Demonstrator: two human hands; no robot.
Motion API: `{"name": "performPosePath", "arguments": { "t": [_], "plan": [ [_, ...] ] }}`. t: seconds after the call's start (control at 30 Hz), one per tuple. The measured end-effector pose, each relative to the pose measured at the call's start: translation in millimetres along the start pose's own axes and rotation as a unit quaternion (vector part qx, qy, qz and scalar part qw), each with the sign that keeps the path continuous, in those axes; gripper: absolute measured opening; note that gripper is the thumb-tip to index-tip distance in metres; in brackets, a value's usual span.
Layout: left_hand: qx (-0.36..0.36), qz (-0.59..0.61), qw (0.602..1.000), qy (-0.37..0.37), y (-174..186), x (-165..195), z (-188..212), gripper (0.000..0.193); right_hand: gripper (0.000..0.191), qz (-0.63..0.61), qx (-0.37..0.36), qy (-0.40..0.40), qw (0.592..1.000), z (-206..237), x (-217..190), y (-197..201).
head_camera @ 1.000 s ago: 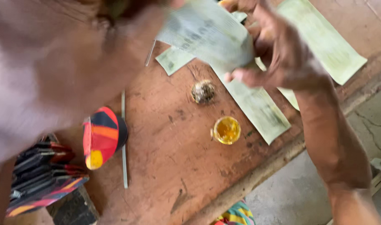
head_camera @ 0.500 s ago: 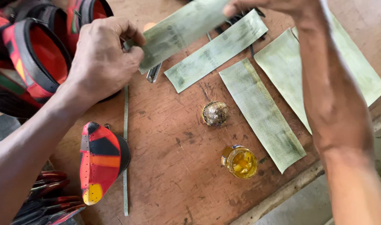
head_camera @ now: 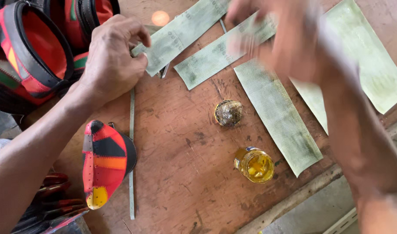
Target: The person applies a yellow adhesive from a small jar onto several rectangular strips of fabric using their finger. They spread the glue evenly across the surface of each strip, flip them over, and place them on the table. The person repeats this process for multiple strips.
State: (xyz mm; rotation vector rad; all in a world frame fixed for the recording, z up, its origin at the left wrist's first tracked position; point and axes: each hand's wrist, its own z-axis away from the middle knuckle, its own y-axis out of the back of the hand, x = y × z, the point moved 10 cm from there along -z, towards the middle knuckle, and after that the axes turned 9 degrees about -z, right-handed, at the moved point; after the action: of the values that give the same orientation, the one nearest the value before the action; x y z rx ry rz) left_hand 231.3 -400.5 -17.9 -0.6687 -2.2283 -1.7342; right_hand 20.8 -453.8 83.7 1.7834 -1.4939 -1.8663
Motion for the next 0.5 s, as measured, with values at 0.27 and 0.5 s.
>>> {"name": "performPosePath", "arguments": {
  "t": [0.27, 0.5],
  "plan": [
    [-0.026, -0.049, 0.994, -0.098, -2.7, 31.7, 8.9, 0.033, 0.094, 0.044, -0.237, -0.063, 0.969, 82.5, 9.7, -94.1],
    [-0.114, 0.005, 0.993, 0.040, 0.6, 31.8, 7.4, 0.046, 0.085, 0.031, -0.278, -0.236, 0.931, 97.3, 45.7, -116.4]
  ]
}}
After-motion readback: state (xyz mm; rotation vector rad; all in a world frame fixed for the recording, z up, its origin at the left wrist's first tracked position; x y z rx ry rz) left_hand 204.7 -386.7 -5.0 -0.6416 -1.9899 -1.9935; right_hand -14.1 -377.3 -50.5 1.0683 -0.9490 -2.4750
